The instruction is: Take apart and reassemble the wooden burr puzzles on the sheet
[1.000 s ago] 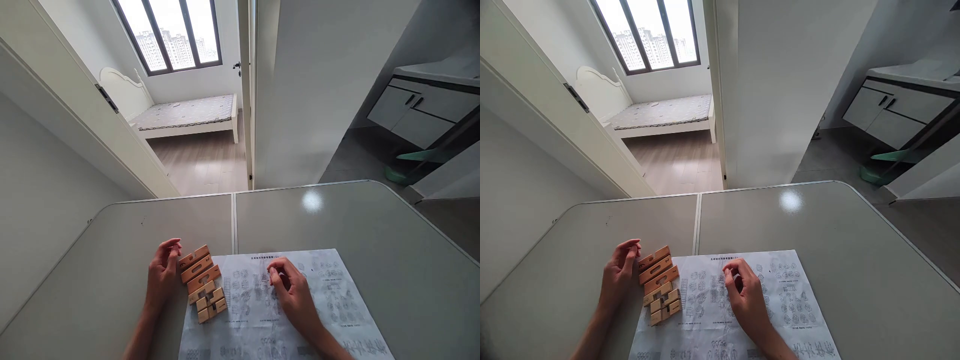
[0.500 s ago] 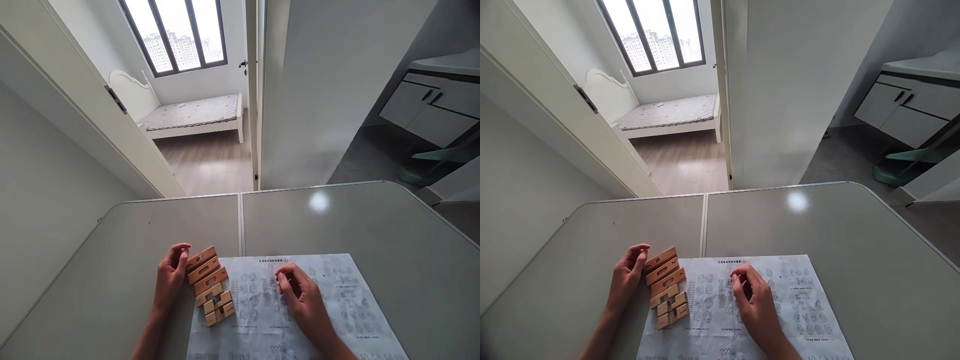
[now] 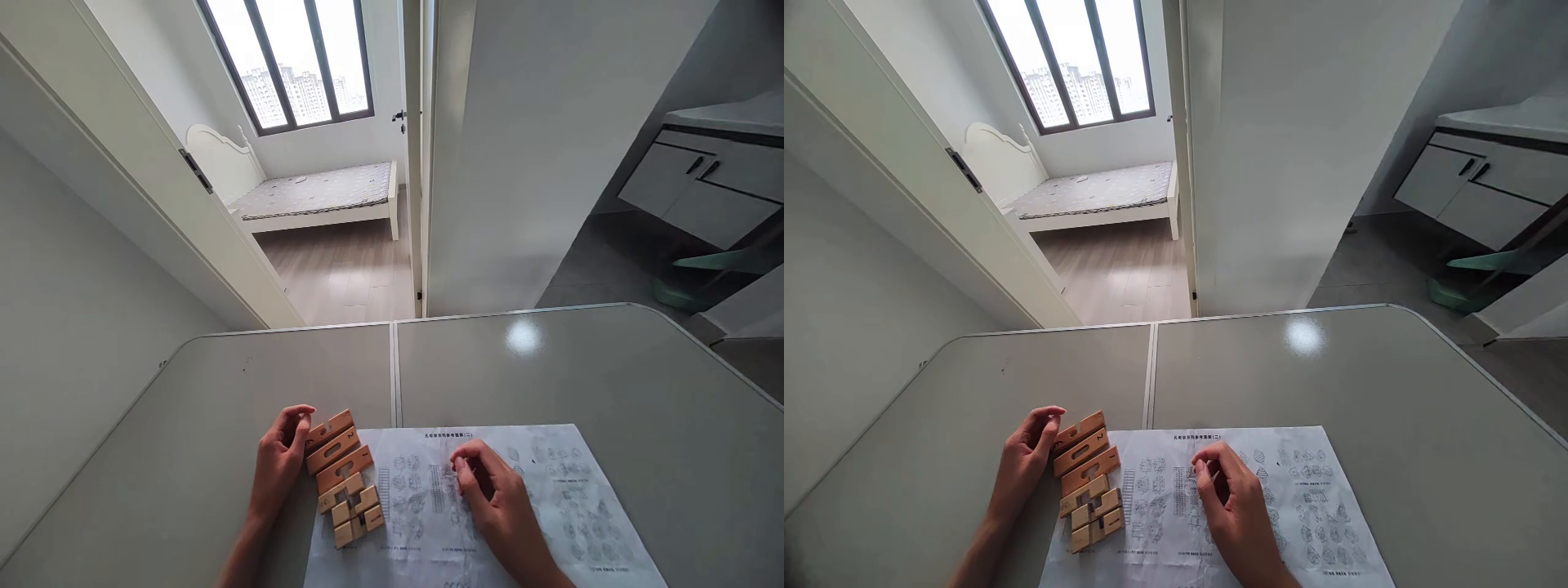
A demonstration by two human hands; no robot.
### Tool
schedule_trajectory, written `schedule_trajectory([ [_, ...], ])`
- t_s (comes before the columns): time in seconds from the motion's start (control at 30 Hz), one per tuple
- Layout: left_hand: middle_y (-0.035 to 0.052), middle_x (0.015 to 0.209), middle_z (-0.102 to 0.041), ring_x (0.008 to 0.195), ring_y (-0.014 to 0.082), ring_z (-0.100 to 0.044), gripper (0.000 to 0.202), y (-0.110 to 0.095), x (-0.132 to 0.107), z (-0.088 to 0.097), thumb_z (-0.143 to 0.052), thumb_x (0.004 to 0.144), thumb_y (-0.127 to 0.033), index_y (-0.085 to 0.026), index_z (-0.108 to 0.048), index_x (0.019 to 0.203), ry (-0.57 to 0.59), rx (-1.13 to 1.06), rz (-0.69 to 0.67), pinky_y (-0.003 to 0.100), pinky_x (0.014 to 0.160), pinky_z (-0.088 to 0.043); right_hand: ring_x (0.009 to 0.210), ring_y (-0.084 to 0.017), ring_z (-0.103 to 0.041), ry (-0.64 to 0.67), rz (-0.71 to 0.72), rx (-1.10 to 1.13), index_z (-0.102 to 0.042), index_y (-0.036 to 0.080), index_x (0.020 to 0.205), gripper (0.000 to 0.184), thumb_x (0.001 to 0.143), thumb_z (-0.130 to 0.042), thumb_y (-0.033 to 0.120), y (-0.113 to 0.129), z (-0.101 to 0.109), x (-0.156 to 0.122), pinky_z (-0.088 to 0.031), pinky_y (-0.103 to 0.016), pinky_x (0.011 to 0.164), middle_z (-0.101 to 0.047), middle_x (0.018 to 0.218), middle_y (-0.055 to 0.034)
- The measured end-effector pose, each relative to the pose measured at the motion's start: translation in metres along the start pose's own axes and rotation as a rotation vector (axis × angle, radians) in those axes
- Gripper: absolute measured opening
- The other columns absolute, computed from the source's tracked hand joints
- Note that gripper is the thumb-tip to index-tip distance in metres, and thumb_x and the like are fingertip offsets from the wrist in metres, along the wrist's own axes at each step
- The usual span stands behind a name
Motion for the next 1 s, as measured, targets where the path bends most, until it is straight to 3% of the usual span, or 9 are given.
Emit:
schedule_trajectory([
  [0.47, 0.0010, 0.081, -0.068, 0.072, 0.0185, -0.063, 0.034, -0.0008, -0.0011, -0.0014, -0.062, 0.093, -0.052, -0.021, -0.072, 0.101, 0.019, -0.001, -0.021, 0.025, 0.063, -0.052, 0.061, -0.019, -0.059, -0.001, 0.019, -0.026, -0.064, 0.024, 0.086, 0.032, 0.104, -0.049, 0.045, -0.0020, -0.0016, -0.0001, -0.047, -0.028, 0.054, -0.067, 0.076, -0.0025],
  [0.83, 0.0001, 0.075, -0.065, 0.067, 0.0166, -0.059, 0.033, 0.0025, -0.0022, -0.0012, -0.062, 0.092, -0.051, -0.020, -0.072, 0.097, -0.006, 0.015, -0.045, 0.023, 0.059, -0.046, 0.057, -0.018, -0.056, 0.002, 0.029, -0.028, -0.064, 0.024, 0.084, 0.033, 0.104, -0.049, 0.045, -0.0008, 0.0000, -0.0003, -0.047, -0.027, 0.051, -0.064, 0.073, -0.0014],
  [1.0, -0.0045, 0.065, -0.050, 0.058, 0.0141, -0.049, 0.034, -0.0041, -0.0056, -0.0032, -0.063, 0.091, -0.053, -0.021, -0.073, 0.095, 0.005, 0.053, -0.077, 0.023, 0.055, -0.041, 0.056, -0.017, -0.054, -0.027, 0.023, -0.017, -0.064, 0.024, 0.083, 0.034, 0.104, -0.049, 0.046, -0.0003, -0.0024, -0.0019, -0.045, -0.028, 0.050, -0.062, 0.071, -0.0011],
])
Point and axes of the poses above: each hand's wrist, its own x-axis towards the middle knuckle, its own z-axis out of the back of the hand, y = z × x, the point moved 3 cm from there along x, towards the middle knuckle
